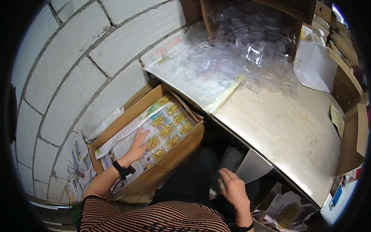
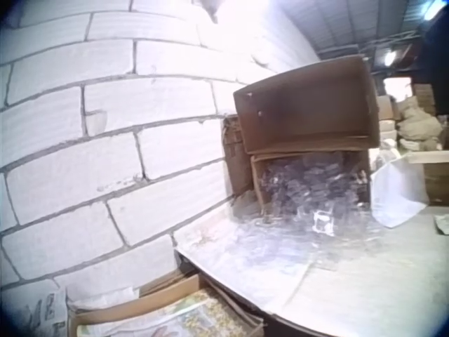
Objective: Sorting and packaging small gold-colored metal parts into plastic bags and larger boxes, then using an industrial machine to assist in further packaging.
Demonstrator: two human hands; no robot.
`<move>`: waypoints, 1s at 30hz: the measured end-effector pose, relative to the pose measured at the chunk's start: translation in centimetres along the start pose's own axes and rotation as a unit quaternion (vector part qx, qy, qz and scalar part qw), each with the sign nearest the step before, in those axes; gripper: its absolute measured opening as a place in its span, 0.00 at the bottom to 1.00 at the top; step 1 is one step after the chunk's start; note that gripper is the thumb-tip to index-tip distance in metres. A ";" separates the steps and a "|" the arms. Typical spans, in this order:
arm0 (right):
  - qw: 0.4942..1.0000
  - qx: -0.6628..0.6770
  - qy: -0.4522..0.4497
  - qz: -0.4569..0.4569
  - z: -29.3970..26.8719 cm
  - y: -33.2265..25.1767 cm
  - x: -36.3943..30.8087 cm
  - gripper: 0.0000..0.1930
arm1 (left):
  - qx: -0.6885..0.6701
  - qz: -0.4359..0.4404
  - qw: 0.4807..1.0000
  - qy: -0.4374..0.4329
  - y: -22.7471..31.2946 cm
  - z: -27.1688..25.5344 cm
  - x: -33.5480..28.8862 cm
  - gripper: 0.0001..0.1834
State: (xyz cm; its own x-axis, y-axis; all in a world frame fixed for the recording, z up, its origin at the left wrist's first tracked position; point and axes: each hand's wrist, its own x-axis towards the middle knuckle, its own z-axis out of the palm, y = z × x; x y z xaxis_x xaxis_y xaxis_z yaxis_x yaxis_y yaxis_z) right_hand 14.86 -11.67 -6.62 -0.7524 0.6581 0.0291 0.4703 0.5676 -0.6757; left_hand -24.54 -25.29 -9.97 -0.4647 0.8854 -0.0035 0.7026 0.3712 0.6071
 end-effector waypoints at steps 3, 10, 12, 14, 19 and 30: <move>1.000 0.003 0.004 0.010 0.0 0.4 -0.8 0.19 | 0.074 0.020 0.994 -0.076 1.2 0.6 0.9 0.31; 1.000 -0.020 0.013 -0.007 0.2 1.7 -1.7 0.20 | 0.061 0.019 0.991 -0.118 -0.4 2.7 0.7 0.30; 0.999 -0.030 0.036 -0.007 -0.8 2.5 -2.0 0.21 | 0.074 0.005 0.992 -0.103 0.6 1.7 0.0 0.30; 0.995 -0.010 0.087 -0.037 -2.7 2.8 -2.2 0.21 | 0.136 0.004 0.988 -0.075 1.9 1.2 0.5 0.31; 0.941 -0.130 0.300 0.088 -11.8 7.8 -4.8 0.20 | 0.079 0.137 0.987 0.004 10.8 -3.2 4.6 0.27; 0.881 -0.237 0.197 0.359 -22.8 25.7 1.2 0.32 | 0.132 0.315 0.939 -0.036 34.7 16.2 26.9 0.22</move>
State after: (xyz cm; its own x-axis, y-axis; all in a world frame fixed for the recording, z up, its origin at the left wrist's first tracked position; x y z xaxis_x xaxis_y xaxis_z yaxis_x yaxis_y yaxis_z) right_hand 36.58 15.02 -7.14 -0.0088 0.9993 0.0354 0.9698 0.0171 -0.2434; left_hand -3.92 15.92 -1.87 0.1197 0.9657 0.2305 0.9395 -0.1853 0.2882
